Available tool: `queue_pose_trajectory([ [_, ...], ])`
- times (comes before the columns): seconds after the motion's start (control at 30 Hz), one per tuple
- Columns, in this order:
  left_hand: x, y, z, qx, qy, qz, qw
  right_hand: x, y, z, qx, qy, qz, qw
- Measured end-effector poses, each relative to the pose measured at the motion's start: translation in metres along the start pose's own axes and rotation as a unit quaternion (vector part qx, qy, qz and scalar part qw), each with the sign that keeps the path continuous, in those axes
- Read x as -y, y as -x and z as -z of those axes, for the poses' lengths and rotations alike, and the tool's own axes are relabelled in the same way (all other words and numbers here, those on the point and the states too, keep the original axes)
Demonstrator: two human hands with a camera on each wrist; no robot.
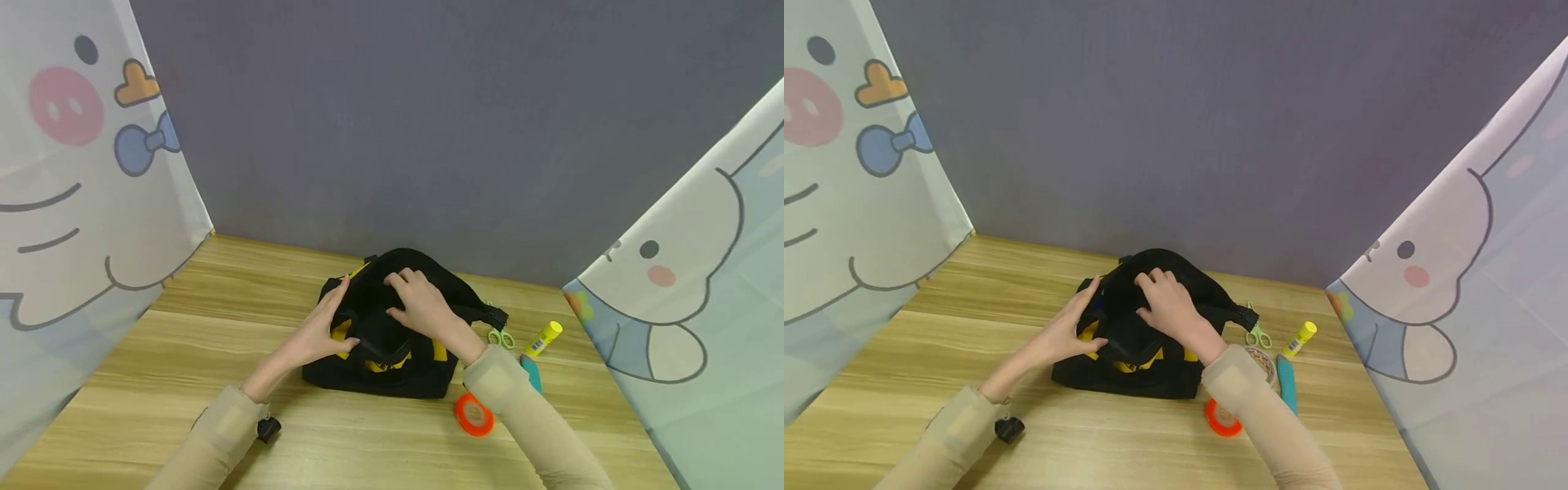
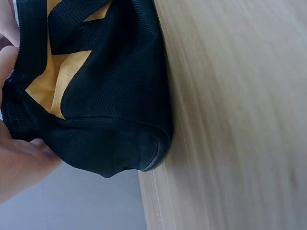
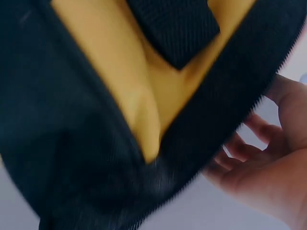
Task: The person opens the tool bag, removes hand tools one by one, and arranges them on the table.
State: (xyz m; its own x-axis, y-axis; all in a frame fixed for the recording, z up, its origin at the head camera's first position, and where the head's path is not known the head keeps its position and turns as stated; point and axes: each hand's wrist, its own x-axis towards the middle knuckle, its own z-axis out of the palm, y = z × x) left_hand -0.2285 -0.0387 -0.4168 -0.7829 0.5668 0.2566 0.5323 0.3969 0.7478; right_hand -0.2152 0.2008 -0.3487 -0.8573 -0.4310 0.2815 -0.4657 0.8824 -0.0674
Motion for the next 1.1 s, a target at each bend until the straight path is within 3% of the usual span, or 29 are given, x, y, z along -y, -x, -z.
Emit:
queue_pose_trajectory([
  [0.33, 0.001, 0.0, 0.0, -0.004, -0.003, -0.014, 0.9999, 0.015, -0.025, -0.031, 0.109, 0.013, -0.002, 0.9939],
  [0.67, -0.002, 0.003, 0.001, 0.006, -0.006, -0.003, 1.0, 0.029, -0.052, -0.053, 0.242, 0.037, -0.017, 0.9693],
  [0.9, -0.003, 0.005, 0.001, 0.001, -0.011, -0.002, 0.9999, 0.032, -0.063, -0.062, 0.293, -0.012, -0.02, 0.9557],
  [1.1, -0.002, 0.006, 0.001, -0.002, -0.009, -0.003, 1.0, 0.03, -0.069, -0.073, 0.31, -0.029, 0.014, 0.9503],
])
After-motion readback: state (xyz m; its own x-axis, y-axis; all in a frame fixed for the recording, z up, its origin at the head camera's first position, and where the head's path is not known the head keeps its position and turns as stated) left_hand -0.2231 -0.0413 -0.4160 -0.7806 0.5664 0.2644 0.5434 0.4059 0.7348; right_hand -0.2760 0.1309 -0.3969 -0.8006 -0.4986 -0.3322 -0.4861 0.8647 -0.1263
